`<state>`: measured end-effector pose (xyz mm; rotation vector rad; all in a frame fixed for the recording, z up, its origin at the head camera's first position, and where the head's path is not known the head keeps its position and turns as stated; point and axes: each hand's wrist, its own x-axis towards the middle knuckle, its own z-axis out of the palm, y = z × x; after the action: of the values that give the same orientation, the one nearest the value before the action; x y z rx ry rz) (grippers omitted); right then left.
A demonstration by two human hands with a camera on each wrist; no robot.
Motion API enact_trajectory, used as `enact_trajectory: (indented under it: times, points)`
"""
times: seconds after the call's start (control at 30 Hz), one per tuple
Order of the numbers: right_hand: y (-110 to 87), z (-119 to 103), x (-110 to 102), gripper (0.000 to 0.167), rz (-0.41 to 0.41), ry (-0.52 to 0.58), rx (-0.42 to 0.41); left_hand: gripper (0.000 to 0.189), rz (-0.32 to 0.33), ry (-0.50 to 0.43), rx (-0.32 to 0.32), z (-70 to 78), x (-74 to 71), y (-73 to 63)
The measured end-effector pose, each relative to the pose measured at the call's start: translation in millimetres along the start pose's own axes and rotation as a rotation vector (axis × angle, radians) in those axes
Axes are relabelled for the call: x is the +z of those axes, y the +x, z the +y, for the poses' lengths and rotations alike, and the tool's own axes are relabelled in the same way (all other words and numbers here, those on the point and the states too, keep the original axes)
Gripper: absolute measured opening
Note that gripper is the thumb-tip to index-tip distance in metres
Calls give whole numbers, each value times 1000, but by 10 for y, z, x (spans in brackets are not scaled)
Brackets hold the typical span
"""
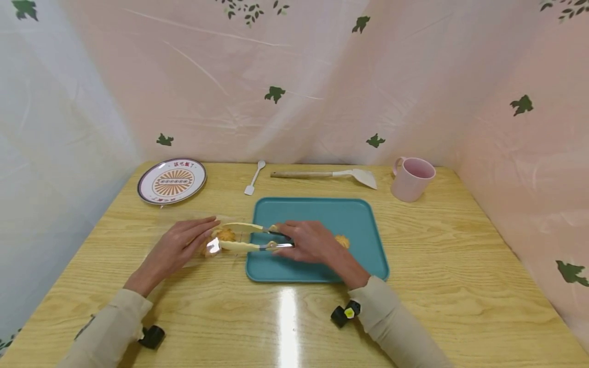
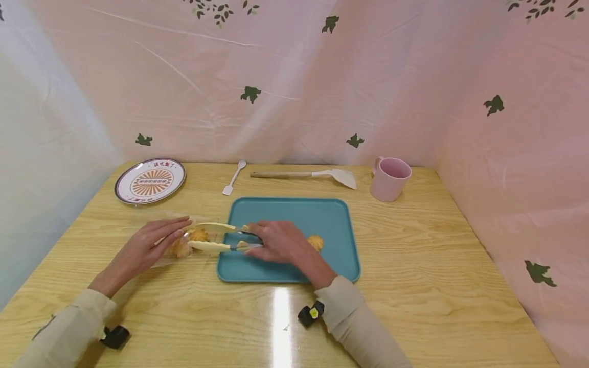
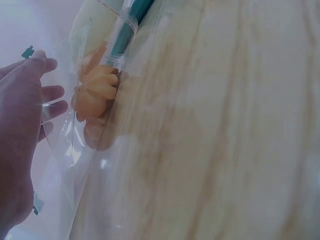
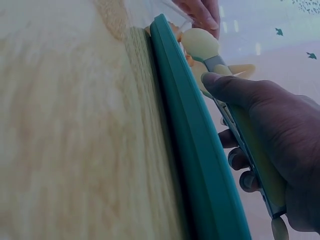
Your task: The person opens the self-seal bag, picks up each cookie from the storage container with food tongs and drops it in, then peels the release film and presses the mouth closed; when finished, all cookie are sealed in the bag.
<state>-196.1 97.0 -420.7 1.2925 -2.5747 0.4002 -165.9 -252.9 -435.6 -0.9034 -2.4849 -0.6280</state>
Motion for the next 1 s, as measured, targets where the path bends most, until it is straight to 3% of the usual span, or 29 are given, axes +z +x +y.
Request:
enact_trajectory:
  times: [1.0]
  points:
    - [68, -59, 55, 53, -39, 104, 56, 45, 10, 0, 25, -27, 25, 14]
